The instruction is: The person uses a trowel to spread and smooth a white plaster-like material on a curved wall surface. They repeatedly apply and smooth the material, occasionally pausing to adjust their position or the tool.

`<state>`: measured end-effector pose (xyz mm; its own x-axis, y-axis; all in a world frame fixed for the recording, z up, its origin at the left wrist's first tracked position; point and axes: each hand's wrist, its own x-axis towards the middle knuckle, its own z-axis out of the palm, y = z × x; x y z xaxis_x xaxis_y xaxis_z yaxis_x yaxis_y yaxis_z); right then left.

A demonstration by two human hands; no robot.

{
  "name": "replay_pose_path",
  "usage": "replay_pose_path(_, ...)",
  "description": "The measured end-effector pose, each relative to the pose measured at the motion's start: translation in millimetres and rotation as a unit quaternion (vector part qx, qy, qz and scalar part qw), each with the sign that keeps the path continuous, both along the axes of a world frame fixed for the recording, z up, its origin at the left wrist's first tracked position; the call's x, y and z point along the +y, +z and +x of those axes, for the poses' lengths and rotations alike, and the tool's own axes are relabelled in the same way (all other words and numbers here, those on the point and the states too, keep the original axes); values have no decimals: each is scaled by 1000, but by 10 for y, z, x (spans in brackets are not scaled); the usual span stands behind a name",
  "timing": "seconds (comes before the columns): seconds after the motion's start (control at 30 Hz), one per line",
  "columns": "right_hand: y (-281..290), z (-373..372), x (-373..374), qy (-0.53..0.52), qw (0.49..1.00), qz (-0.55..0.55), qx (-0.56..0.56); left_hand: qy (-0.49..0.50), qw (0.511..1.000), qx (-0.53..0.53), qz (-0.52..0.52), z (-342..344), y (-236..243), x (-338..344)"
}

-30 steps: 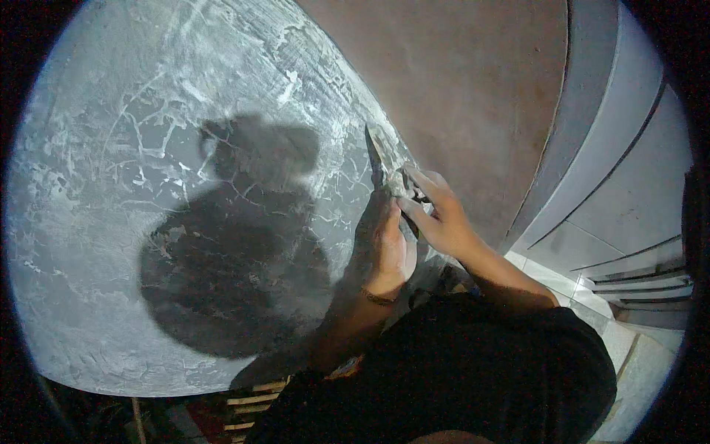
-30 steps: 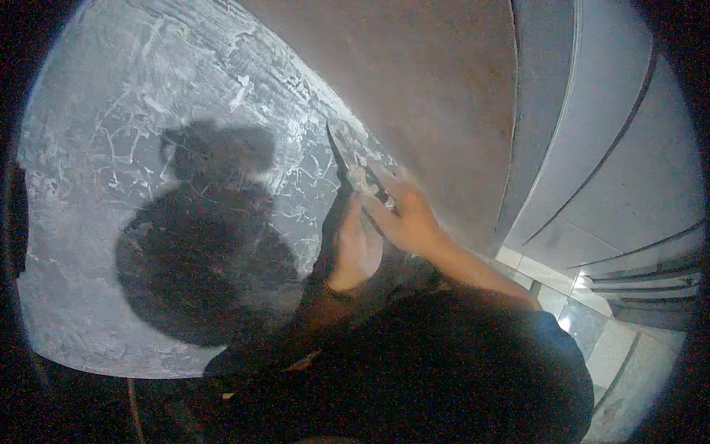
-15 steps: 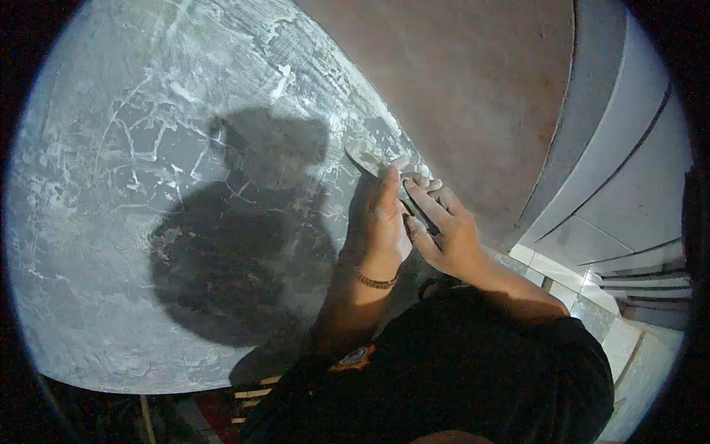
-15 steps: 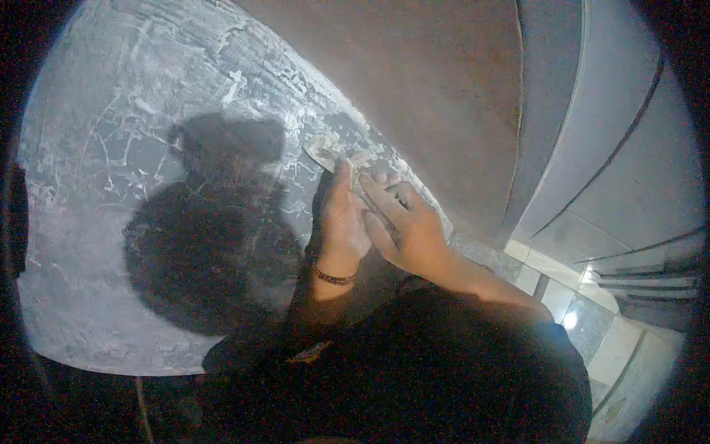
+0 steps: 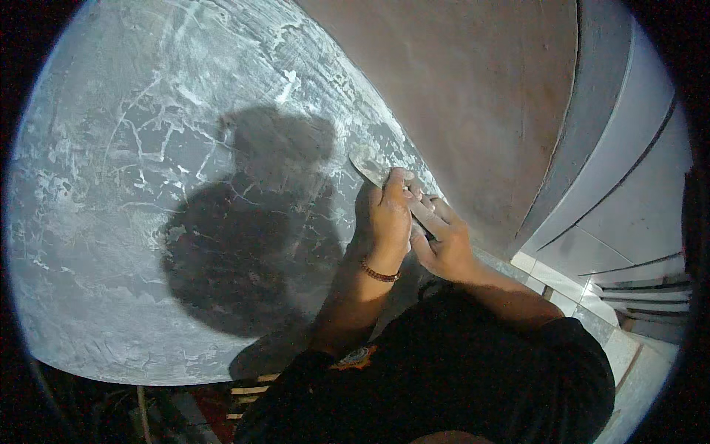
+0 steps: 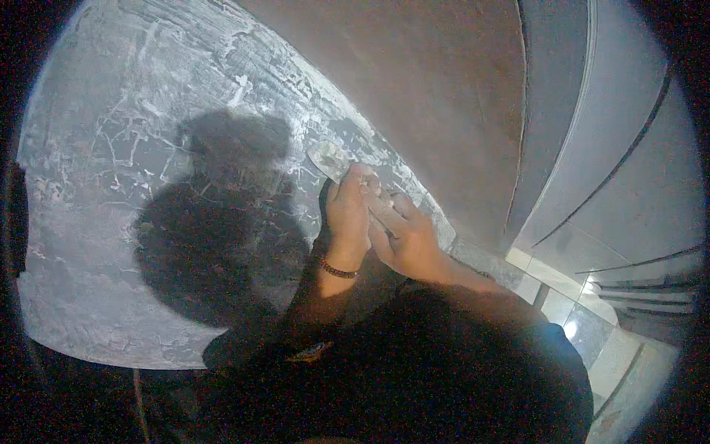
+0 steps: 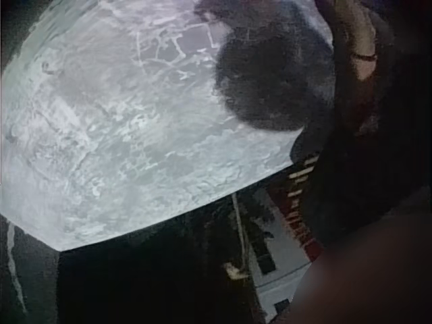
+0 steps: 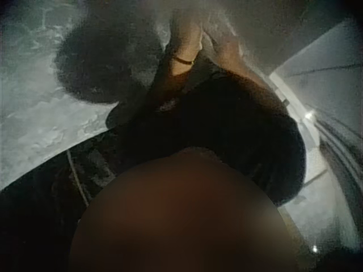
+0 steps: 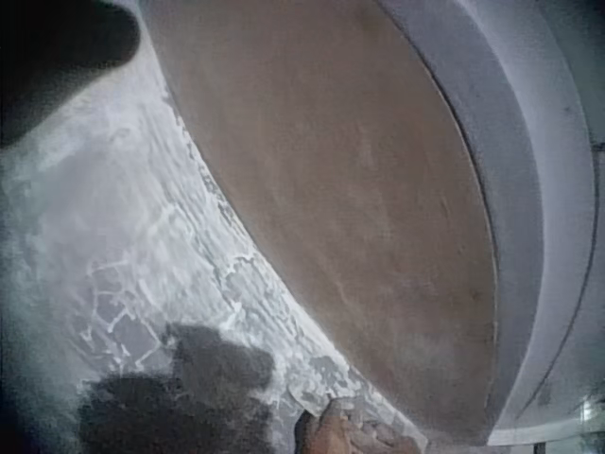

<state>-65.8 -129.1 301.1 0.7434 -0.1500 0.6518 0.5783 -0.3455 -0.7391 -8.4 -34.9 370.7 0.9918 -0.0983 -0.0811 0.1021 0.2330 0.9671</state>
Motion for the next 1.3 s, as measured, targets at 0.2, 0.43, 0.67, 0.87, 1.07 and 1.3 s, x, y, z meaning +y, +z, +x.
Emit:
replay_pose_path(0.2,2,59,46,19,999,21,19,43,991,0,125,109,18,77)
replay_pose_path(0.43,99,130,8,-4,1000,-6,-2,28,996,-43,73,142,91,17)
replay_pose_path(0.67,36,130,-58,-22,1000,-11,-13,-27,998,-38,44,161,88,-39)
replay_pose_path(0.87,-10,176,-143,-39,999,-28,-24,-30,997,-49,41,182,-68,-103)
replay_pose_path(1.07,20,220,-231,-7,997,-49,-52,0,997,-52,65,256,-157,-134)
replay_pose_path(1.3,129,251,-321,-7,995,-92,-47,35,999,-17,30,240,-77,-235)
